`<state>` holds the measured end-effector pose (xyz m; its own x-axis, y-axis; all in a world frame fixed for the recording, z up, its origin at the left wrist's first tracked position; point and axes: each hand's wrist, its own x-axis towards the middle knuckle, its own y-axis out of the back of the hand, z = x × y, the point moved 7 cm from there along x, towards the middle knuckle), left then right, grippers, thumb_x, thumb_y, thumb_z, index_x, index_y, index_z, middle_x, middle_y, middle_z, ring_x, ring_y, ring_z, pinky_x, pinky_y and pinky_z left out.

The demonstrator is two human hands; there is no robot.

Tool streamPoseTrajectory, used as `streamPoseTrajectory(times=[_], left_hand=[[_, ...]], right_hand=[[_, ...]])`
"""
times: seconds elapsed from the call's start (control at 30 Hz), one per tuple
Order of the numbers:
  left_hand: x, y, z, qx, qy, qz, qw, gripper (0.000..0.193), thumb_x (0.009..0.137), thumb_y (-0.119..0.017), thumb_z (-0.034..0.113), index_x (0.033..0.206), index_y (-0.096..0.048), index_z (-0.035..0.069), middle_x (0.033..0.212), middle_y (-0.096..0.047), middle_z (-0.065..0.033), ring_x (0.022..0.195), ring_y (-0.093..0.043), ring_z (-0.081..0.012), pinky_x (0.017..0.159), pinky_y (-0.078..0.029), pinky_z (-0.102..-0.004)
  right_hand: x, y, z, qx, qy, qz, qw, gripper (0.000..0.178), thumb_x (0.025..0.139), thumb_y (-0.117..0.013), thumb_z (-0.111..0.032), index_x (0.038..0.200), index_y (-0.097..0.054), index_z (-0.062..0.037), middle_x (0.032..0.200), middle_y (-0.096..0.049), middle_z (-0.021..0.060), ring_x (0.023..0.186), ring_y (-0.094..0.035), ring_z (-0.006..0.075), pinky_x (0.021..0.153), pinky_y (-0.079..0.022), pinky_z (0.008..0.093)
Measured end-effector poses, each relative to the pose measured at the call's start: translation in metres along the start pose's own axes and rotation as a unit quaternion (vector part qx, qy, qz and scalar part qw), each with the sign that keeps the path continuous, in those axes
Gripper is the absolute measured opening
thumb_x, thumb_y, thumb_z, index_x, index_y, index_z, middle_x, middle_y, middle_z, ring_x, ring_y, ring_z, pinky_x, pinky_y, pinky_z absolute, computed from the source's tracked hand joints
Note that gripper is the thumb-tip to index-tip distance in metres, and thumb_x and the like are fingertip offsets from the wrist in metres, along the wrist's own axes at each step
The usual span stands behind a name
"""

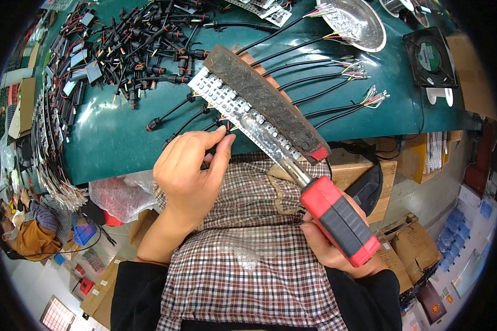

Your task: The person solders wire harnesses onto circuit boards using a soldering gun.

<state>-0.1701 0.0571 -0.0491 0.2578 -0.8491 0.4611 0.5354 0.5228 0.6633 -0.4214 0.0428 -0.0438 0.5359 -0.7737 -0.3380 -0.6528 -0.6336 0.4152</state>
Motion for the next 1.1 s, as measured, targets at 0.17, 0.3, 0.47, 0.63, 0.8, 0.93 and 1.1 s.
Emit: streamPoseTrajectory(times=[0.17,0.3,0.47,0.63,0.8,0.93,1.1], left_hand=[[-0.002,-0.001,-0.003,0.009,0.012,-0.001,1.000,0.019,0.074,-0.086,-0.001,0.088,-0.073,0.003,0.079,-0.072,-0.0061,0.058,-0.063,-0.0170,0.054,-0.048,-0.0288],[-0.002,-0.001,0.000,0.017,0.004,-0.003,1.000,0.020,0.074,-0.086,0.000,0.088,-0.073,0.004,0.079,-0.072,-0.0055,0.057,-0.062,-0.0168,0.053,-0.047,-0.0289],[-0.001,-0.001,0.000,0.018,-0.001,-0.003,1.000,0.020,0.074,-0.086,0.000,0.088,-0.073,0.004,0.078,-0.071,-0.0050,0.057,-0.061,-0.0168,0.053,-0.047,-0.0292],[0.000,0.000,0.001,0.014,0.000,-0.003,1.000,0.020,0.074,-0.086,0.000,0.088,-0.073,0.004,0.077,-0.071,-0.0048,0.057,-0.061,-0.0166,0.053,-0.047,-0.0292],[-0.001,-0.001,0.002,0.023,0.002,-0.006,1.000,0.019,0.074,-0.086,0.000,0.088,-0.073,0.004,0.077,-0.071,-0.0048,0.056,-0.061,-0.0165,0.053,-0.047,-0.0290],[0.000,0.000,0.000,0.020,0.002,-0.004,1.000,0.019,0.074,-0.086,0.000,0.088,-0.073,0.004,0.077,-0.071,-0.0047,0.056,-0.060,-0.0164,0.052,-0.046,-0.0287],[0.000,0.000,0.001,0.020,0.002,-0.004,1.000,0.019,0.074,-0.086,0.000,0.089,-0.073,0.004,0.077,-0.070,-0.0046,0.056,-0.060,-0.0164,0.052,-0.046,-0.0285]], right_hand=[[-0.001,-0.003,0.006,-0.016,0.047,0.000,0.999,0.025,0.079,-0.076,0.000,0.103,-0.070,-0.0009,0.090,-0.068,0.0116,0.076,-0.068,0.0284,0.067,-0.054,0.0381],[-0.001,-0.005,0.015,0.007,0.029,0.012,0.999,0.024,0.080,-0.075,-0.001,0.104,-0.070,0.0004,0.085,-0.067,0.0116,0.072,-0.067,0.0285,0.065,-0.053,0.0381],[0.000,-0.006,0.015,0.024,0.015,0.021,0.999,0.022,0.082,-0.075,-0.002,0.104,-0.070,0.0004,0.083,-0.067,0.0107,0.071,-0.067,0.0280,0.065,-0.052,0.0374],[-0.002,-0.008,0.018,0.039,-0.021,0.035,0.998,0.026,0.086,-0.076,-0.005,0.110,-0.071,0.0007,0.085,-0.069,0.0108,0.073,-0.067,0.0259,0.067,-0.052,0.0367],[-0.005,-0.006,0.023,0.030,-0.017,0.019,0.999,0.028,0.088,-0.075,-0.007,0.114,-0.070,0.0008,0.088,-0.070,0.0100,0.077,-0.068,0.0237,0.070,-0.053,0.0362],[-0.011,-0.008,0.021,0.037,0.002,-0.026,0.999,0.017,0.102,-0.058,-0.016,0.111,-0.048,-0.0050,0.089,-0.052,0.0089,0.065,-0.052,0.0135,0.059,-0.047,0.0303],[-0.011,-0.008,0.024,0.020,0.010,-0.037,0.999,0.018,0.102,-0.058,-0.017,0.112,-0.049,-0.0042,0.087,-0.053,0.0088,0.065,-0.052,0.0138,0.060,-0.047,0.0303]])
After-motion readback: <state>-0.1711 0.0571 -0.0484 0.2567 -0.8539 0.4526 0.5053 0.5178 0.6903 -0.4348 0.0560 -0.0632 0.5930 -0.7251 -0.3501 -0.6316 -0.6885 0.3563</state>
